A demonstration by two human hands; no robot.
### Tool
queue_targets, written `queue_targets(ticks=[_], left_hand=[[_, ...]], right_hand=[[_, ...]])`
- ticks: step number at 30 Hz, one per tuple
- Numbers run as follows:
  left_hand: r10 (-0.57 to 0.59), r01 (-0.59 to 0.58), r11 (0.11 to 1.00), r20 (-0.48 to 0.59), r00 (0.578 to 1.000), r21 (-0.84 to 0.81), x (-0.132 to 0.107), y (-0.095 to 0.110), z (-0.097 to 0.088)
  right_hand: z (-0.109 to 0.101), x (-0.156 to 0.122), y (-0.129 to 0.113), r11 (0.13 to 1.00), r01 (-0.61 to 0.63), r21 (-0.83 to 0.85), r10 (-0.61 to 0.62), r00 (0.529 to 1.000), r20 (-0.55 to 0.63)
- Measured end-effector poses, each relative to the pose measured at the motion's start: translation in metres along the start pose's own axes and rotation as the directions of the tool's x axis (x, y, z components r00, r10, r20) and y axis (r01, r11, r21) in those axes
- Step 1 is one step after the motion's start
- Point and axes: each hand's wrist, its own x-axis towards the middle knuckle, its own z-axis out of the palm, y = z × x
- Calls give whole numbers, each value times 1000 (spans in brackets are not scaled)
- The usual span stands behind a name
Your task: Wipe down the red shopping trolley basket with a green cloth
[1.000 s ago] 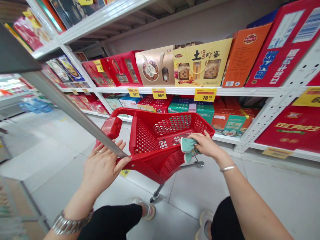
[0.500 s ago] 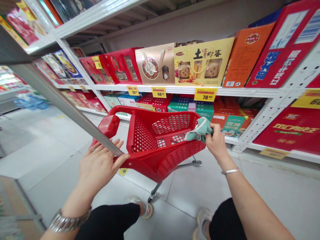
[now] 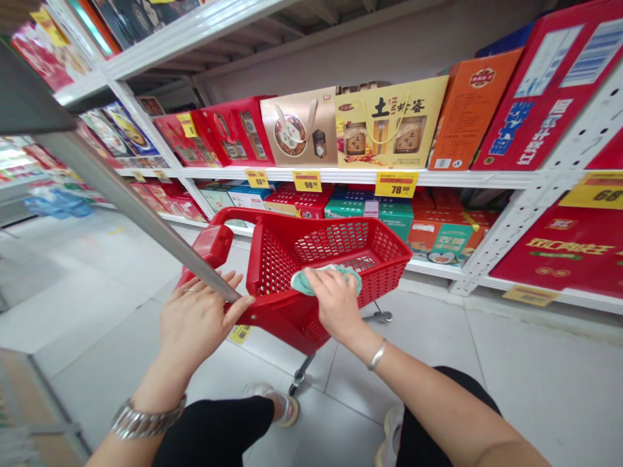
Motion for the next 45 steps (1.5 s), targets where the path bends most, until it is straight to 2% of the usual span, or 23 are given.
queue_targets(ticks=[3, 6, 9, 11, 14, 18, 21, 24, 27, 29, 30, 31, 33, 36, 38, 42, 43, 45], left_hand=[[18, -18, 1000, -20, 1000, -3, -1, -1, 0], [24, -24, 1000, -33, 999, 1, -2, -3, 0], [29, -29, 1000, -23, 999, -8, -1, -9, 0], [33, -33, 999, -14, 999, 1, 2, -14, 2], [34, -34, 999, -14, 999, 27, 6, -23, 7], [15, -15, 1000, -9, 1000, -19, 14, -40, 12], [17, -16, 999, 39, 999, -34, 25, -55, 11], [2, -2, 1000, 28, 1000, 2, 31, -65, 7], [-152, 151, 988, -85, 985, -17, 23, -60, 11], [-286, 268, 956, -192, 939, -117, 10, -47, 22], [-354, 317, 933, -270, 896, -169, 3, -38, 29], [-386, 334, 920, -320, 865, -205, -3, -27, 37], [-352, 287, 930, -336, 874, -228, -11, -3, 53], [-257, 178, 943, -274, 927, -281, -1, 36, 70], [-264, 197, 920, -164, 950, -339, 17, 57, 78], [-399, 410, 846, 106, 911, -341, 48, 82, 94], [-399, 426, 845, 150, 905, -322, 49, 85, 99], [-350, 387, 885, 180, 919, -260, 43, 85, 108]], right_hand=[[2, 10, -32, 992, 94, 83, -96, 995, 24], [1, 15, -45, 970, 208, 123, -214, 976, 39], [-3, 17, -33, 955, 280, 98, -288, 954, 80], [-6, 16, -12, 963, 262, 60, -267, 958, 103], [-15, 12, 29, 987, 154, -41, -148, 981, 128], [-41, 6, 93, 968, -67, -242, 107, 982, 156], [-62, 3, 131, 893, -272, -358, 325, 940, 98], [-70, 2, 145, 837, -383, -391, 448, 890, 87], [-64, 3, 133, 831, -384, -403, 462, 880, 114], [-55, 3, 117, 839, -356, -411, 441, 888, 132], [-51, 3, 107, 849, -335, -410, 423, 895, 144], [-47, 2, 98, 860, -311, -404, 400, 903, 158], [-39, -2, 78, 888, -255, -381, 343, 922, 181], [-28, -11, 47, 932, -163, -324, 240, 947, 216], [-22, -17, 28, 963, -82, -256, 153, 950, 271], [-13, -22, 7, 988, 145, -59, -111, 915, 387], [-11, -22, 7, 982, 189, -24, -164, 904, 394], [-8, -18, 15, 971, 237, 14, -224, 895, 386]])
